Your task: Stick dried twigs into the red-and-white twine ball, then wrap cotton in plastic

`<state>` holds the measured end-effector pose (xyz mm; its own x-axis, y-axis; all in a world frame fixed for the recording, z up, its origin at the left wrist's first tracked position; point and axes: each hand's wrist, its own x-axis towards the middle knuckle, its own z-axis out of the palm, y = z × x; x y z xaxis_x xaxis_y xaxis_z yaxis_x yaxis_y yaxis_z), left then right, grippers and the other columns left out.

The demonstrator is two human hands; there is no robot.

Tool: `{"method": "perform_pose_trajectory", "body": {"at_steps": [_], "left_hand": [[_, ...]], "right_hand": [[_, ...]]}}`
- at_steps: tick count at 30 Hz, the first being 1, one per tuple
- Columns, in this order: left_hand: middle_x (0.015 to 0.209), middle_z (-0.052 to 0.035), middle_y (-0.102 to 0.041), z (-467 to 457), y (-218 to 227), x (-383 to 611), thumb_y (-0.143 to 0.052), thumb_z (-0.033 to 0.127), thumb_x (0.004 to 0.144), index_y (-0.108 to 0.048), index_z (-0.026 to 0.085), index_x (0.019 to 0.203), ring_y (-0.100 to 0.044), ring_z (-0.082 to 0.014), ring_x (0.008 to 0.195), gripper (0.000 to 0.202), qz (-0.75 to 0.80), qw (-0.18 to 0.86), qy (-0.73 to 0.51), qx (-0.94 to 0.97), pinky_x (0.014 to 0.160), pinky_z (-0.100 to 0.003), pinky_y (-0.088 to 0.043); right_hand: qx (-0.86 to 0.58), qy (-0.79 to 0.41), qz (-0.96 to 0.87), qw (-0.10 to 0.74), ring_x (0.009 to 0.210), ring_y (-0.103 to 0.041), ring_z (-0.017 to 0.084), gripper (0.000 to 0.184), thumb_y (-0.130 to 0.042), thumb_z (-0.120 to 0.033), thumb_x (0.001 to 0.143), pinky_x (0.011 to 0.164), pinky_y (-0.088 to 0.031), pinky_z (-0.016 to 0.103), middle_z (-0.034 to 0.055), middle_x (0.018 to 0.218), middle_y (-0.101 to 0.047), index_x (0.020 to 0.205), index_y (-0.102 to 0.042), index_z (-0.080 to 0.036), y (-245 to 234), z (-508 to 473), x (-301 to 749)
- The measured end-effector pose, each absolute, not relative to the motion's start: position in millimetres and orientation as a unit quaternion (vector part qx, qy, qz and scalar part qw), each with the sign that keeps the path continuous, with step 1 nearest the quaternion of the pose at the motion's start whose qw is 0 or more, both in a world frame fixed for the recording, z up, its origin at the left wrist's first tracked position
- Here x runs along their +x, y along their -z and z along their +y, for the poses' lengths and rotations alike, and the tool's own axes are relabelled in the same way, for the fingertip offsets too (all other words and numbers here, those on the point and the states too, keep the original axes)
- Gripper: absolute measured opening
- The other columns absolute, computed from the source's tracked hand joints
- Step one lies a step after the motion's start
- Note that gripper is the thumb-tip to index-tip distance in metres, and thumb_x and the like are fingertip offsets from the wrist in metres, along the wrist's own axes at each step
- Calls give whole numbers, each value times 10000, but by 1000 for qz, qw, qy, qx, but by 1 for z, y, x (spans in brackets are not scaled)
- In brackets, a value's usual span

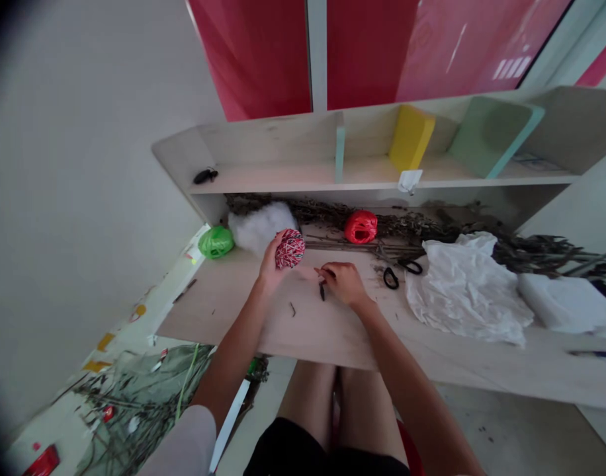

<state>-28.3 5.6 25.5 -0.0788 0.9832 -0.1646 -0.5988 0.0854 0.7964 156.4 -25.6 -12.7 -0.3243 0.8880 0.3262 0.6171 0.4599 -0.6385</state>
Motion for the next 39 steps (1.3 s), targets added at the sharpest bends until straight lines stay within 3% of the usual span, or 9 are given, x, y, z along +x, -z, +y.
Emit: {"method": "perform_pose_trajectory", "body": {"at_steps": [6, 12, 14, 17, 19, 23, 28, 35, 39], "left_hand": [[1011, -34, -714, 13, -22, -31, -622, 299, 791, -664, 205, 989, -662, -174, 967, 223, 350, 636, -657, 203, 795, -275, -544], [1070, -68, -694, 13, -23, -33, -632, 403, 795, -626, 228, 1052, -644, -225, 1041, 311, 329, 675, -630, 198, 831, -389, -545], [1069, -49, -695, 13, -21, -30, -662, 391, 772, -635, 229, 1023, -642, -213, 1047, 300, 345, 647, -648, 206, 836, -354, -540], [1021, -46, -697, 11, -19, -24, -748, 385, 682, -640, 198, 978, -663, -187, 969, 367, 390, 578, -679, 230, 795, -288, -533], [977, -55, -697, 10, -18, -20, -793, 394, 625, -618, 178, 971, -677, -175, 884, 444, 403, 539, -699, 243, 760, -281, -534], [926, -45, -685, 11, -16, -16, -835, 388, 566, -581, 177, 963, -674, -152, 778, 517, 432, 462, -731, 255, 733, -294, -542], [907, -43, -673, 15, -10, -17, -840, 379, 561, -587, 170, 933, -675, -159, 817, 496, 452, 409, -739, 287, 791, -310, -534], [910, -50, -670, 16, -13, -19, -827, 360, 583, -569, 167, 929, -678, -168, 827, 473, 469, 421, -739, 238, 752, -294, -543], [902, -19, -670, 18, -13, -22, -816, 342, 606, -563, 181, 922, -672, -144, 806, 436, 465, 427, -740, 231, 712, -250, -539]], "right_hand": [[-466, -165, -814, 303, 697, -651, 184, 322, -453, -351, 930, 722, -410, 290, 53, 786, -742, 802, -718, -219, 23, -25, 152], [-467, -153, -823, 285, 713, -668, 189, 296, -479, -318, 919, 760, -396, 316, 66, 828, -756, 805, -734, -221, 19, -29, 149], [-456, -165, -825, 291, 709, -661, 178, 254, -508, -304, 897, 764, -402, 313, 61, 848, -756, 836, -741, -225, 15, -31, 147], [-450, -194, -820, 294, 604, -606, 149, 195, -566, -286, 835, 729, -413, 299, 27, 708, -719, 875, -745, -218, 10, -35, 146], [-457, -246, -802, 297, 554, -562, 139, 223, -589, -333, 812, 659, -417, 280, 9, 632, -672, 913, -741, -203, 8, -37, 145], [-442, -376, -734, 353, 635, -573, 152, 415, -496, -508, 862, 588, -422, 255, 36, 759, -684, 995, -715, -182, 3, -39, 145], [-463, -364, -688, 423, 593, -492, 136, 547, -368, -608, 902, 542, -365, 253, 15, 658, -576, 837, -687, -168, -4, -38, 147], [-454, -390, -617, 511, 600, -448, 125, 466, -583, -665, 746, 559, -385, 260, -6, 657, -505, 725, -566, -200, 0, -26, 156], [-475, -434, -538, 545, 573, -424, 114, 514, -590, -721, 690, 518, -383, 252, -15, 647, -478, 706, -501, -215, 1, -19, 165]]}}
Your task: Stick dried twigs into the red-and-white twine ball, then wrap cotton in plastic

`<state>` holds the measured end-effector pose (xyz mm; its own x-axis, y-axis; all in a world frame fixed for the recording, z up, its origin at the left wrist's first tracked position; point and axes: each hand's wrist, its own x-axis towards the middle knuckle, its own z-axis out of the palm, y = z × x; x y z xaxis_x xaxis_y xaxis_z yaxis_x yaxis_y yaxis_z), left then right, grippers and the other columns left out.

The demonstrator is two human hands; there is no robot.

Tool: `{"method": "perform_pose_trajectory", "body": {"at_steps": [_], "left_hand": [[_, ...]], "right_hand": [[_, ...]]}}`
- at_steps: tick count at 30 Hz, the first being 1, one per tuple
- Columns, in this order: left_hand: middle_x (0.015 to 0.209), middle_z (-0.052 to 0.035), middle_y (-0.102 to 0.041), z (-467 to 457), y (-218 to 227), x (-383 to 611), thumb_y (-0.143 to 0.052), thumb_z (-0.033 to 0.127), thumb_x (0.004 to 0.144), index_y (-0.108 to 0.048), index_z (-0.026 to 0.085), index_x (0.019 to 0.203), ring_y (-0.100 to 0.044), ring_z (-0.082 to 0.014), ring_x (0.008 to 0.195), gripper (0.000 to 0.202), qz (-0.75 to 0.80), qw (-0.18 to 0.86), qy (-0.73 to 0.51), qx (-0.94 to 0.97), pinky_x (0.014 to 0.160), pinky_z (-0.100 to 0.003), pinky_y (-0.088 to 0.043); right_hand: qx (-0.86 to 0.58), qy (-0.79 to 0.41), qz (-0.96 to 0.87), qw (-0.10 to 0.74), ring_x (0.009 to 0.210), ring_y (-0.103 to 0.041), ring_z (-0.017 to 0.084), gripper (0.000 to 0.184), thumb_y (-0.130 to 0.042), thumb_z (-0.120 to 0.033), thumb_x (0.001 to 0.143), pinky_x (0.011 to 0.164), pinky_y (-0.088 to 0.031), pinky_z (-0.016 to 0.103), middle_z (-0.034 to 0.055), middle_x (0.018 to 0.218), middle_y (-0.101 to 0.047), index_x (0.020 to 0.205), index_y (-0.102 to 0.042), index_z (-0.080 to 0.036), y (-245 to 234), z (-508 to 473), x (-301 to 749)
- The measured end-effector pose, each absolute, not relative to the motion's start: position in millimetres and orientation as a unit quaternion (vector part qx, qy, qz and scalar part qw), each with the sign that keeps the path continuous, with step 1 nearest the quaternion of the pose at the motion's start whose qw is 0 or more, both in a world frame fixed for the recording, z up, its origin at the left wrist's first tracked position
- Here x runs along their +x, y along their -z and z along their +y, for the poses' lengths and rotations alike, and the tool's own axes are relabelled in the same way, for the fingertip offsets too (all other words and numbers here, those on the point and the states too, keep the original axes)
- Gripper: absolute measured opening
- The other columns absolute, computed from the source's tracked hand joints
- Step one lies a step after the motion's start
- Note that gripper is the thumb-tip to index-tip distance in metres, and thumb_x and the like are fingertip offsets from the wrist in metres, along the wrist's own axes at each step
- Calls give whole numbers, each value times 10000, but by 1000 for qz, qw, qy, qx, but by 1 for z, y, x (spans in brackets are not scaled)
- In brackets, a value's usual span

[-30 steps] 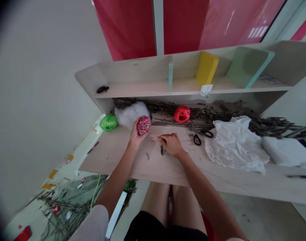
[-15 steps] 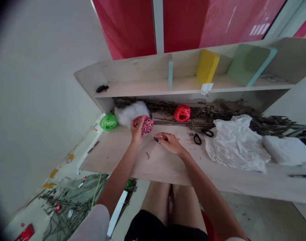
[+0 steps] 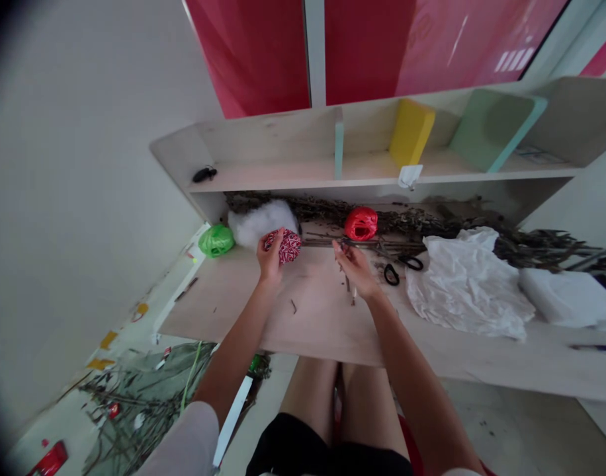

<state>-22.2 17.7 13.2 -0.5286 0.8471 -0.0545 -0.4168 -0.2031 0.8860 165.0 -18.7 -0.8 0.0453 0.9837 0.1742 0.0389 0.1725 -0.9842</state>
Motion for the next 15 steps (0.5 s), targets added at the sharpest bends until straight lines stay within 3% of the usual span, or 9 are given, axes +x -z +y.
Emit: {"method": "perform_pose_trajectory", "body": {"at_steps": [9, 15], "left_hand": [[850, -17, -660, 17, -13, -20, -821, 331, 597, -569, 167, 901, -653, -131, 747, 428, 458, 438, -741, 223, 701, -263, -538], [832, -3, -655, 19, -17, -24, -813, 280, 602, -561, 174, 871, -642, -115, 699, 383, 446, 437, -756, 197, 651, -239, -541]], "right_hand": [[-517, -439, -410, 610, 489, -377, 84, 535, -639, -720, 639, 460, -358, 236, -45, 565, -430, 647, -481, -209, 0, -9, 176], [-533, -449, -318, 642, 519, -420, 88, 455, -682, -614, 675, 462, -369, 223, -7, 641, -524, 625, -485, -207, -5, -6, 192]]}}
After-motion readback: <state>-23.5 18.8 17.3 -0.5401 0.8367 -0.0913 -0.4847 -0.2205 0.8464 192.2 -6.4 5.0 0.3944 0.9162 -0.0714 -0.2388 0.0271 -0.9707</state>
